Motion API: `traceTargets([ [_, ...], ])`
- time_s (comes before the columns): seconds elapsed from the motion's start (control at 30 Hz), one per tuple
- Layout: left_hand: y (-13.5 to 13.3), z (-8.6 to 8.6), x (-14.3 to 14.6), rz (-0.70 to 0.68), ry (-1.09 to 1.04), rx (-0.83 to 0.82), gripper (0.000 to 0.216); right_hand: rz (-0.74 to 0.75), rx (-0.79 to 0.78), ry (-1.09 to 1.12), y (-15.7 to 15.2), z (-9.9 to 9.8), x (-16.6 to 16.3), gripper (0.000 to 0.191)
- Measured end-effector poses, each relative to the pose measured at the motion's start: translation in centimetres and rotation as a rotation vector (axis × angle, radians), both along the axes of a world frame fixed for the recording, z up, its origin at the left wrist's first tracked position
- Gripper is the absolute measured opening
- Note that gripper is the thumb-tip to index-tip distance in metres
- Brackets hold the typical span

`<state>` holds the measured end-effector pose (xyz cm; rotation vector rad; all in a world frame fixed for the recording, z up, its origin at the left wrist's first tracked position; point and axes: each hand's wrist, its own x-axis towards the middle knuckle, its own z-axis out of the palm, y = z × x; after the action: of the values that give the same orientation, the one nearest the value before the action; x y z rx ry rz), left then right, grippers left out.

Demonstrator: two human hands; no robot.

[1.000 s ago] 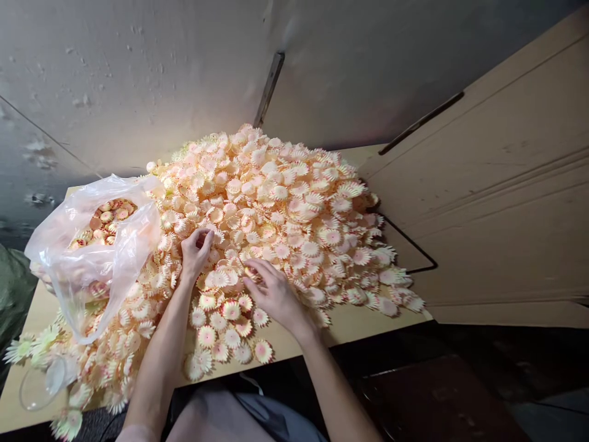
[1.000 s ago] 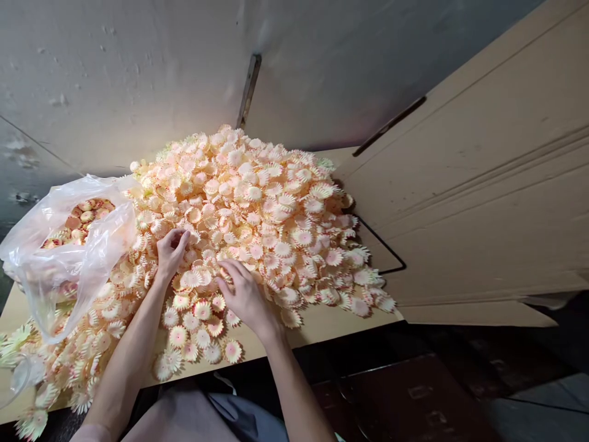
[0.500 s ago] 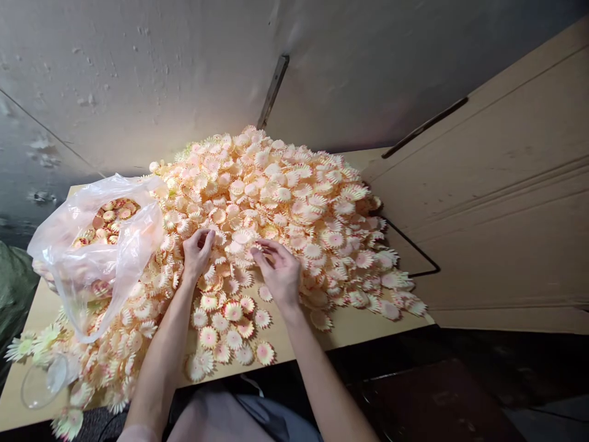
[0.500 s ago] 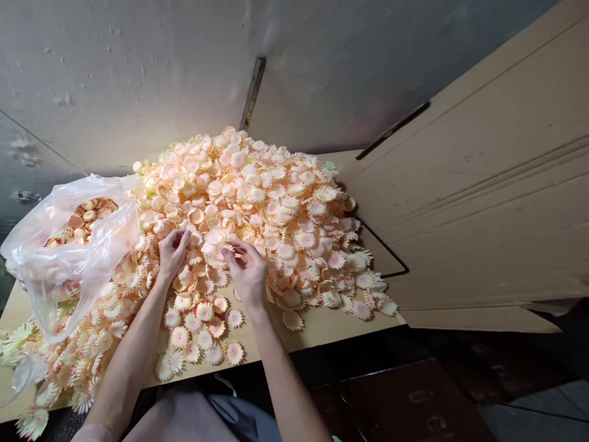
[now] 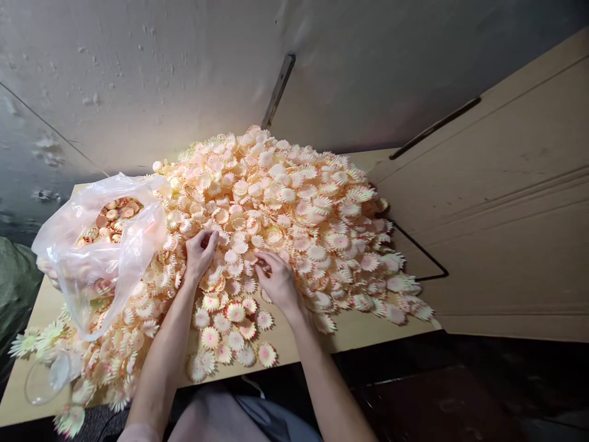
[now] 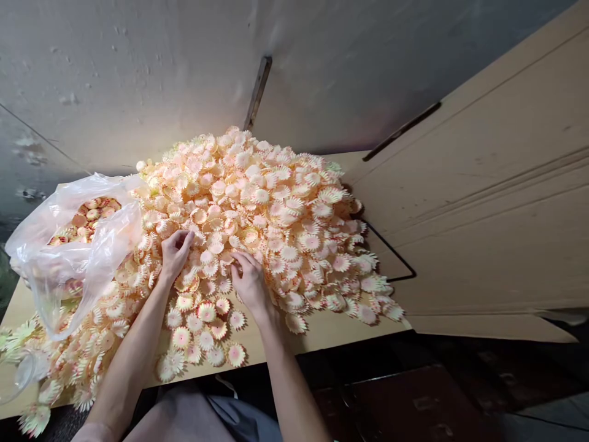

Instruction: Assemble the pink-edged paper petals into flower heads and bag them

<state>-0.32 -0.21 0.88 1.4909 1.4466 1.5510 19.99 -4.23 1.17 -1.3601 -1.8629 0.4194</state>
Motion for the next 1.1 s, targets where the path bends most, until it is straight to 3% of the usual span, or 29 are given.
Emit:
traceTargets([
  [0.13, 0.0, 0.0, 0.0, 0.003, -0.012, -0.006, 0.031, -0.054, 0.036, -0.023, -0.2, -0.4, -0.1, 0.025],
  [0.33, 0.0, 0.1, 0.0, 0.007, -0.008, -0.01, 0.031, -0.089, 0.157, -0.039, -0.8, 0.9, 0.5, 0.033],
  [0.5, -0.1, 0.1, 0.0, 0.005, -0.003, 0.005, 0.03, 0.07, 0.055, -0.236, -1.2, 0.2, 1.6, 0.041],
  [0.73, -0.1, 0.2, 0.0, 0.007, 0.001, -0.011, 0.03, 0.011, 0.047, -0.212, -1.3, -0.5, 1.5, 0.034],
  [1.0, 0.0, -0.1, -0.2, 0.009, 0.004, 0.007, 0.031, 0.079, 0.044, -0.317, -0.6, 0.0, 0.8, 0.065],
  [1.1, 0.0, -0.1, -0.2, 0.0, -0.004, 0.011, 0.031, 0.002, 0.07, -0.31, 0.9, -0.7, 1.0, 0.058],
])
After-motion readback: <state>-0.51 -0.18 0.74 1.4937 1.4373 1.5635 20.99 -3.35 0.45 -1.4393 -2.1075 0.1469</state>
